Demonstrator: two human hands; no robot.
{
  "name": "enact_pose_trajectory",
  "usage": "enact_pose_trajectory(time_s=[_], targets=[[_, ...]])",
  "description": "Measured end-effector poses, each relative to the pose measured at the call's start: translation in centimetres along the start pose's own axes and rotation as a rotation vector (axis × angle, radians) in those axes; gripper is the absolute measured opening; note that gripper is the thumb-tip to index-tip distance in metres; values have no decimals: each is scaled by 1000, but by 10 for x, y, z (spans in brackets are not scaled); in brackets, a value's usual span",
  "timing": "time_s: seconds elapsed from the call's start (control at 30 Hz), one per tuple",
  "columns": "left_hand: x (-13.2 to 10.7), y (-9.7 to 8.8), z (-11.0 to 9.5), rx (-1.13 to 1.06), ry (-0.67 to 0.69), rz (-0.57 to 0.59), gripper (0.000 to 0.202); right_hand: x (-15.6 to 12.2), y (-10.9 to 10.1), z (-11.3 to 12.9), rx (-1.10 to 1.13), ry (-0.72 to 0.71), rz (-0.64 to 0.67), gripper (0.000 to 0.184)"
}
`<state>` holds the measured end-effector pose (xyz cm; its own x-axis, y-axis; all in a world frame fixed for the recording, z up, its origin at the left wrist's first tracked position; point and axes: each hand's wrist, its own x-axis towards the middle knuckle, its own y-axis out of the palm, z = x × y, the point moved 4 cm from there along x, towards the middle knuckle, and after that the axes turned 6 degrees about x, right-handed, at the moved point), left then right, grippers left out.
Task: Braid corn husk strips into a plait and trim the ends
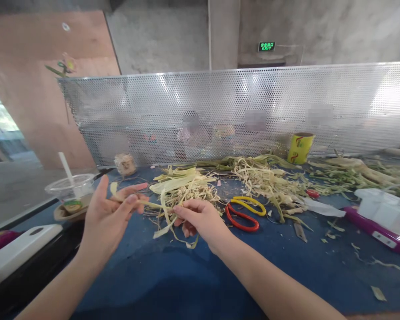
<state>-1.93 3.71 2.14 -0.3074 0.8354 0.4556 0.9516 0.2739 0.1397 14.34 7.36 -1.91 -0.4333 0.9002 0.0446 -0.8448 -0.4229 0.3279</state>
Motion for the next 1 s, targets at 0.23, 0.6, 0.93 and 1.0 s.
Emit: enact_pose_trajectory(time_s=[0.23, 0.6, 0.93, 1.0], targets=[[-23, 33, 19, 42, -166, 323, 117, 1, 0, -6, 171, 0, 72, 24], [-24, 29, 21, 153, -242, 229, 115, 1, 3, -5, 66, -28, 16, 36], [-20, 29, 24, 133, -274, 122, 117, -2, 0, 1, -17, -135, -116, 37], [-20, 28, 24, 163, -283, 127, 117, -1, -5, 4, -36, -175, -174, 35]])
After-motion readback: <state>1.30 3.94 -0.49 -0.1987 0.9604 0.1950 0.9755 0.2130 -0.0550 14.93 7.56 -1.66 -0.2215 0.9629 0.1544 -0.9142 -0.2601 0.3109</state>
